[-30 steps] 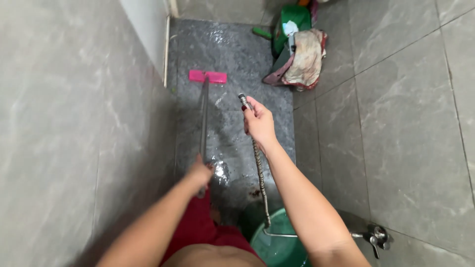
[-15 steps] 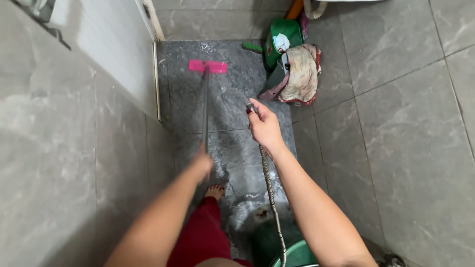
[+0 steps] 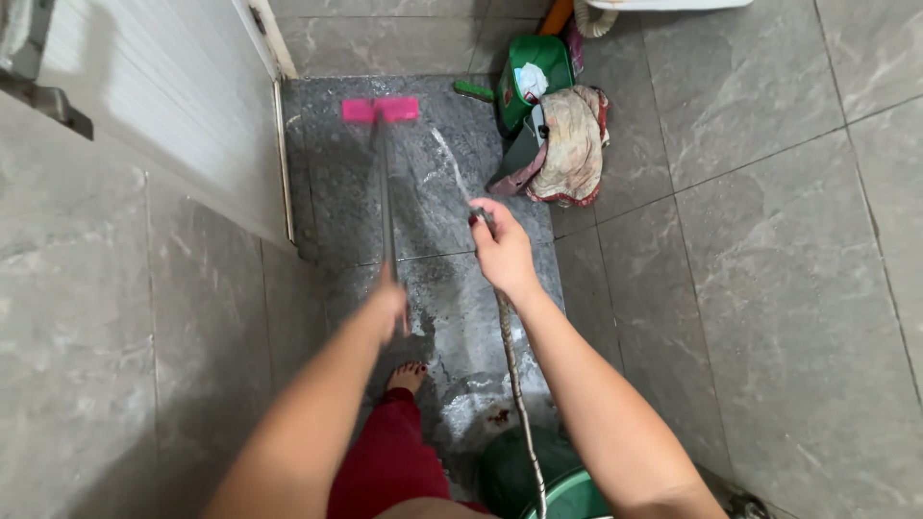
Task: The person sprays water from a bidet hose onto a toilet, a pink broom, and a green bucket before scrubbing the floor. They then rinse the wall and toilet with the bidet and wipe the wall by hand.
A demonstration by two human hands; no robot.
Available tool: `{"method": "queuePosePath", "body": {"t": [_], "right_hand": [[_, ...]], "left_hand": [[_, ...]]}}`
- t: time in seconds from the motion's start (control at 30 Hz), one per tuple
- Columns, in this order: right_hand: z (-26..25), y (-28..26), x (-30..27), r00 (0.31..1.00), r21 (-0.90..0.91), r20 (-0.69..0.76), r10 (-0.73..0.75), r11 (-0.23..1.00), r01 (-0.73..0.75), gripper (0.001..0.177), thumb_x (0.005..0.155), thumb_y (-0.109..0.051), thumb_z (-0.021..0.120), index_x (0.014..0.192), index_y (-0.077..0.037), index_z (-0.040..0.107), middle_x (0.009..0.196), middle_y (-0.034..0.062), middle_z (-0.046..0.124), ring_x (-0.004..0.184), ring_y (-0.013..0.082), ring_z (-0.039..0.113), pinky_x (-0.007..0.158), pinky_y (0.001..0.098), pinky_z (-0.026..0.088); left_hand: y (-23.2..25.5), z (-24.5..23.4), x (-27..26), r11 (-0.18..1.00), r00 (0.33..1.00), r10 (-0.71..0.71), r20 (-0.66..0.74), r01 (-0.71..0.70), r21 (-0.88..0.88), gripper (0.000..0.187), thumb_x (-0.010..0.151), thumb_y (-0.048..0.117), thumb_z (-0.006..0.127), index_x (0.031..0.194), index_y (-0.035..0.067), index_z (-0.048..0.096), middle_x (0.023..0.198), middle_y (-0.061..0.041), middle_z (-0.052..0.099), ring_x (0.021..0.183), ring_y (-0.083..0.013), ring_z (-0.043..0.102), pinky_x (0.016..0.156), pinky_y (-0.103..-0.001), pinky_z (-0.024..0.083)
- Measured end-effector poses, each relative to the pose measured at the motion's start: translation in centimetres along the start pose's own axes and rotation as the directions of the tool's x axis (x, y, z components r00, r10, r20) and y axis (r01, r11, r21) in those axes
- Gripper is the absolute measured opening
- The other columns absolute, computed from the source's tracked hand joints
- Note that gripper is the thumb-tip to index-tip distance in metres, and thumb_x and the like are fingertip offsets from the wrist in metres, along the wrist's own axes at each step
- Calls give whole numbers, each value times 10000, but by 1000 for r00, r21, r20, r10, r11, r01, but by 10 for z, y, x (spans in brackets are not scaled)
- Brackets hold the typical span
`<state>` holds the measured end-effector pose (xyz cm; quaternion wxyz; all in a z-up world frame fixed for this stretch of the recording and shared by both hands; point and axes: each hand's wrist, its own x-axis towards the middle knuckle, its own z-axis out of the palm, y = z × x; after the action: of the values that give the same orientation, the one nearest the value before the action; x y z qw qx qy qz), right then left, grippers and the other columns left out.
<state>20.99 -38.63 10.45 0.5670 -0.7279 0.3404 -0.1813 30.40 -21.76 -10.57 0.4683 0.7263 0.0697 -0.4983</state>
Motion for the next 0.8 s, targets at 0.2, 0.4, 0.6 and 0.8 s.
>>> {"method": "queuePosePath", "body": {"t": [0.2, 0.4, 0.6, 0.8], "right_hand": [[-15, 10, -11, 983, 114, 118, 140, 982, -153, 292, 1004, -130, 599, 1292, -105, 639, 668, -75, 527, 508, 19, 422, 443, 226, 323], [-15, 27, -21, 981, 61, 163, 106, 991, -117, 278, 1011, -133, 603, 1286, -105, 639, 681, -82, 515, 533, 14, 398, 462, 223, 314], [-20, 40, -35, 992, -10, 118, 33, 999, -32, 237, 1017, -112, 597, 1243, -89, 665, 742, -84, 553, 620, 3, 441, 533, 210, 368], [-49, 52, -61, 974, -41, 40, 225, 974, -223, 239, 999, -110, 591, 1225, -107, 671, 746, -71, 575, 608, 17, 432, 526, 213, 359]], "left_hand": [[-102, 24, -92, 981, 979, -188, -77, 183, -67, 922, 898, -55, 404, 1628, 470, 198, 1185, -156, 669, 836, -214, 645, 632, -373, 547], [-11, -20, 27, 993, 996, -89, -3, 89, 79, 812, 992, 75, 386, 1652, 415, 55, 1279, -254, 599, 784, -344, 601, 559, -503, 517], [-104, 24, -68, 996, 996, -48, -69, 53, 68, 858, 955, 41, 431, 1636, 427, 81, 1250, -230, 625, 810, -313, 624, 573, -478, 539], [-114, 56, -79, 988, 994, 2, -106, 14, 156, 907, 917, 0, 478, 1621, 437, 109, 1211, -205, 654, 843, -268, 663, 576, -441, 570]]}}
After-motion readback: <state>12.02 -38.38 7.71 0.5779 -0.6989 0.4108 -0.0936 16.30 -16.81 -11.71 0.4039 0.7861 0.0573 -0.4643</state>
